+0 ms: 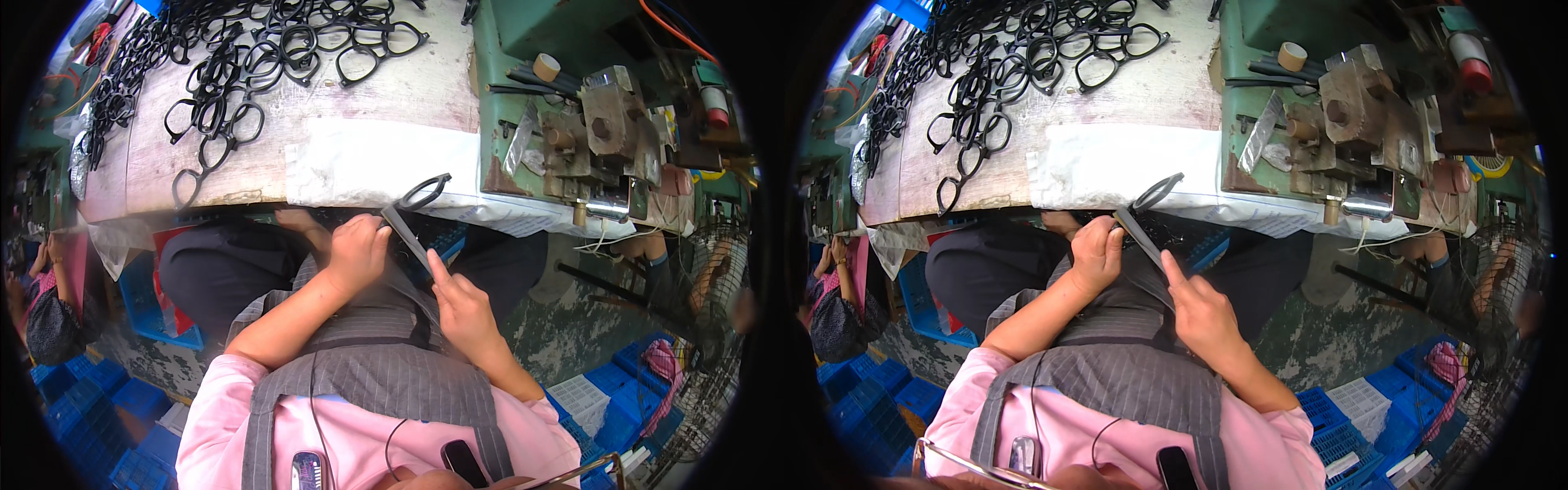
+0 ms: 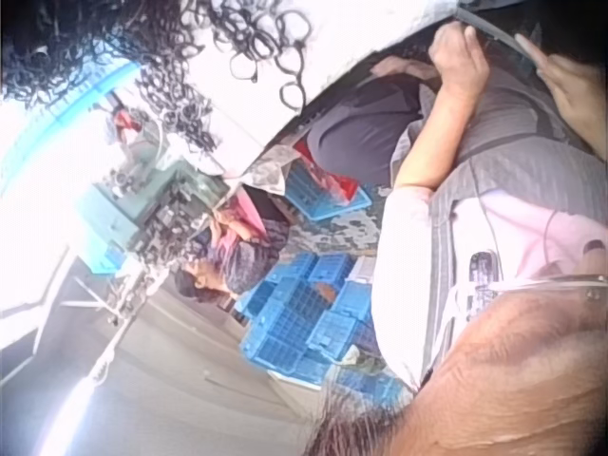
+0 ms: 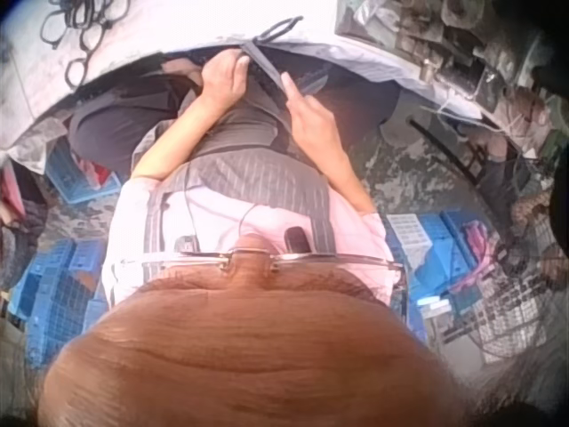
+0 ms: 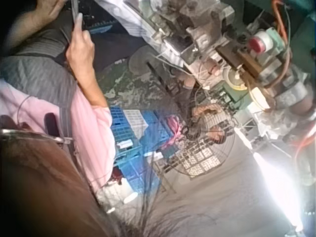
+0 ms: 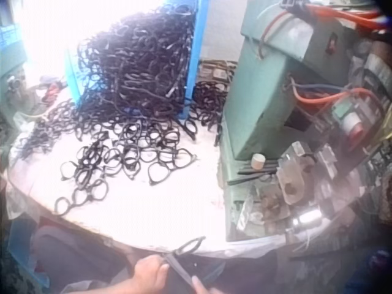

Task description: The person files black metal parts at a workbench, holding each part with the left hand and using a metal file with the right hand. The person repeatedly picks up parts, files them, and places them back on the table.

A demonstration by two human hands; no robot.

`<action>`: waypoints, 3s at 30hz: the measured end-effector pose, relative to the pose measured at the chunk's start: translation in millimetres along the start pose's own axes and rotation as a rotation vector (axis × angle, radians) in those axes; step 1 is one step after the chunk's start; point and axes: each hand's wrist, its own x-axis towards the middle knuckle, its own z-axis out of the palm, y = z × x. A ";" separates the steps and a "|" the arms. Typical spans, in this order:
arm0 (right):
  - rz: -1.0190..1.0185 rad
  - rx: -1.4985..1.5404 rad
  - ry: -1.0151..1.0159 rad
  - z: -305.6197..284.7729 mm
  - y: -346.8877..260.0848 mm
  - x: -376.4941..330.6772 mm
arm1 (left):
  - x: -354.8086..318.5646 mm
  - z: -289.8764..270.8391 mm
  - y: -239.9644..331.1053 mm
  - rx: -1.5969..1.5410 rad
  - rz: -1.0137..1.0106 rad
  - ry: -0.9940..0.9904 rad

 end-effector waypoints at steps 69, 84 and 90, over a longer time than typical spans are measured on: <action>0.000 0.092 0.021 23.8 6.4 12.9 | -5.9 4.4 -1.1 -0.074 -0.104 0.034; -0.226 0.121 -0.008 -11.4 10.3 -4.0 | -22.0 -24.0 21.8 0.303 0.029 -0.249; -0.223 0.186 0.020 -6.2 17.9 -17.8 | -25.7 -12.5 1.2 0.400 0.064 -0.330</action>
